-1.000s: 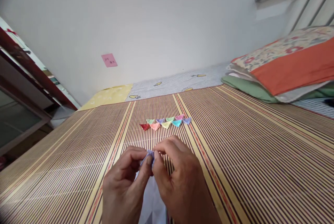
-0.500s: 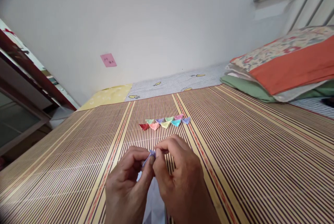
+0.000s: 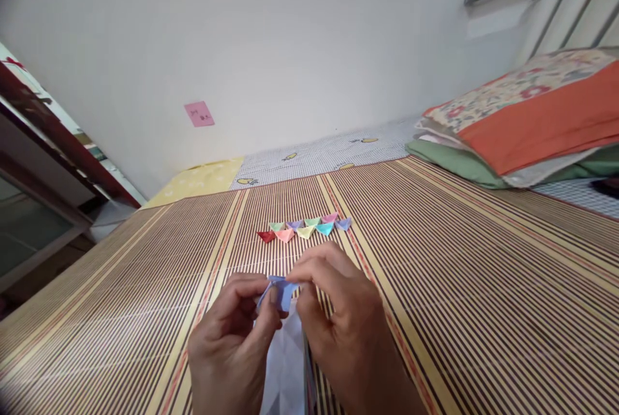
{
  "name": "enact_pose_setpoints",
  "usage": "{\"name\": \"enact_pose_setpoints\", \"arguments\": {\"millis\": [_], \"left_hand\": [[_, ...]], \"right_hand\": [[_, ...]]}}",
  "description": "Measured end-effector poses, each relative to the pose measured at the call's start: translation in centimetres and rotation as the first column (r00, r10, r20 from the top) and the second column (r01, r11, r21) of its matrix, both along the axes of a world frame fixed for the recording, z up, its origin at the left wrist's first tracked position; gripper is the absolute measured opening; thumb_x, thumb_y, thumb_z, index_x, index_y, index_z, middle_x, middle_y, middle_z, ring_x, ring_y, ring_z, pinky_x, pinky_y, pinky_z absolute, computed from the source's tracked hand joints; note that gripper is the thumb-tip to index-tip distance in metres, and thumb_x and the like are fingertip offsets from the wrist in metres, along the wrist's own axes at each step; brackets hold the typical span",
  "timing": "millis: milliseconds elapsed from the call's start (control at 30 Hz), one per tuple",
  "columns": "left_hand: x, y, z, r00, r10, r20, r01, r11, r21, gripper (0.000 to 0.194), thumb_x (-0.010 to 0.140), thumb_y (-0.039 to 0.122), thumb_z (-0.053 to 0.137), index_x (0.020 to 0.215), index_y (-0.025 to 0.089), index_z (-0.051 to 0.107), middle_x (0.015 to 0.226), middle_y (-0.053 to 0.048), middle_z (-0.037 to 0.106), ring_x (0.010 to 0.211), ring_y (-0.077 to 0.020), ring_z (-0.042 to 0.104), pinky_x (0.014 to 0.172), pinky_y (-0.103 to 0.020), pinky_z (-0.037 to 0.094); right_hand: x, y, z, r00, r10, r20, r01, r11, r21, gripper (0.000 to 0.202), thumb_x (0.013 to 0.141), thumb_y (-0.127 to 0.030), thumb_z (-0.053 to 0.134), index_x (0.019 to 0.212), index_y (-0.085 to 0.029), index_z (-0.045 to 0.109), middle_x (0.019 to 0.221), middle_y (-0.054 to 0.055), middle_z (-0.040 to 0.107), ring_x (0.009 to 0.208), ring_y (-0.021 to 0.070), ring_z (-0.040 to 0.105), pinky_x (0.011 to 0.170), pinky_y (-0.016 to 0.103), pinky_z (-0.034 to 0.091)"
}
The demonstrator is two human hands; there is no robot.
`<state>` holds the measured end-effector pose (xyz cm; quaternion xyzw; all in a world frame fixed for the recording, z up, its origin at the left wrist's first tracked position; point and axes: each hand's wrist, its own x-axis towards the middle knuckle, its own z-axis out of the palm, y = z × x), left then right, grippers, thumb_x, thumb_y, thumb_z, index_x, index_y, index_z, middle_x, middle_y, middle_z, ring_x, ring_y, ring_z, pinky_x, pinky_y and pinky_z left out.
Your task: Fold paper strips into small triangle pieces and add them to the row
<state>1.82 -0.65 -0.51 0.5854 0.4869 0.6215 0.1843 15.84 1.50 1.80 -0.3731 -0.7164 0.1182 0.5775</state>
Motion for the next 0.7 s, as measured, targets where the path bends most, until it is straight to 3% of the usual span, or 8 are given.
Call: {"name": "enact_pose_setpoints", "arguments": {"millis": [100, 200, 400, 700], "left_hand": [[0.2, 0.0, 0.0, 1.000, 0.006, -0.004, -0.005, 0.999, 0.039, 0.015, 0.092, 0.011, 0.067, 0.088, 0.025, 0.070, 0.082, 0.002, 0.065, 0.069, -0.0130, 0.063, 0.060, -0.025, 0.054], [0.4, 0.0, 0.1, 1.000, 0.025, -0.007, -0.024, 0.996, 0.083, 0.016, 0.092, 0.010, 0.068, 0.090, 0.026, 0.070, 0.082, 0.003, 0.065, 0.073, -0.0133, 0.064, 0.063, -0.024, 0.054], [0.4, 0.0, -0.1, 0.998, 0.044, -0.054, -0.036, 0.991, 0.132, 0.020, 0.091, 0.007, 0.067, 0.093, 0.027, 0.070, 0.086, 0.002, 0.066, 0.076, -0.0141, 0.065, 0.064, -0.025, 0.056], [0.8, 0.1, -0.1, 0.972, -0.014, -0.236, 0.060, 0.980, 0.191, 0.021, 0.090, 0.003, 0.067, 0.094, 0.023, 0.068, 0.091, 0.000, 0.067, 0.082, -0.0144, 0.066, 0.067, -0.025, 0.057]], "right_hand": [[-0.1, -0.2, -0.2, 0.998, 0.029, 0.063, -0.029, 1.000, -0.005, 0.020, 0.092, -0.008, 0.051, 0.090, -0.020, 0.067, 0.094, 0.004, 0.068, 0.089, 0.0171, 0.068, 0.077, 0.029, 0.056], [-0.5, -0.4, -0.4, 0.997, -0.030, 0.077, 0.030, 1.000, 0.006, 0.012, 0.093, -0.013, 0.056, 0.088, -0.019, 0.065, 0.089, 0.005, 0.067, 0.086, 0.0196, 0.067, 0.076, 0.033, 0.056], [-1.3, -0.4, -1.1, 0.994, -0.074, 0.078, 0.076, 0.997, -0.017, 0.018, 0.093, -0.004, 0.054, 0.092, -0.020, 0.062, 0.088, 0.003, 0.068, 0.078, 0.0153, 0.069, 0.064, 0.025, 0.053], [-0.3, 0.1, -1.8, 0.970, -0.087, 0.228, 0.070, 0.994, 0.080, 0.023, 0.098, -0.004, 0.047, 0.096, -0.020, 0.063, 0.091, 0.005, 0.065, 0.081, 0.0184, 0.065, 0.070, 0.031, 0.053]]}}
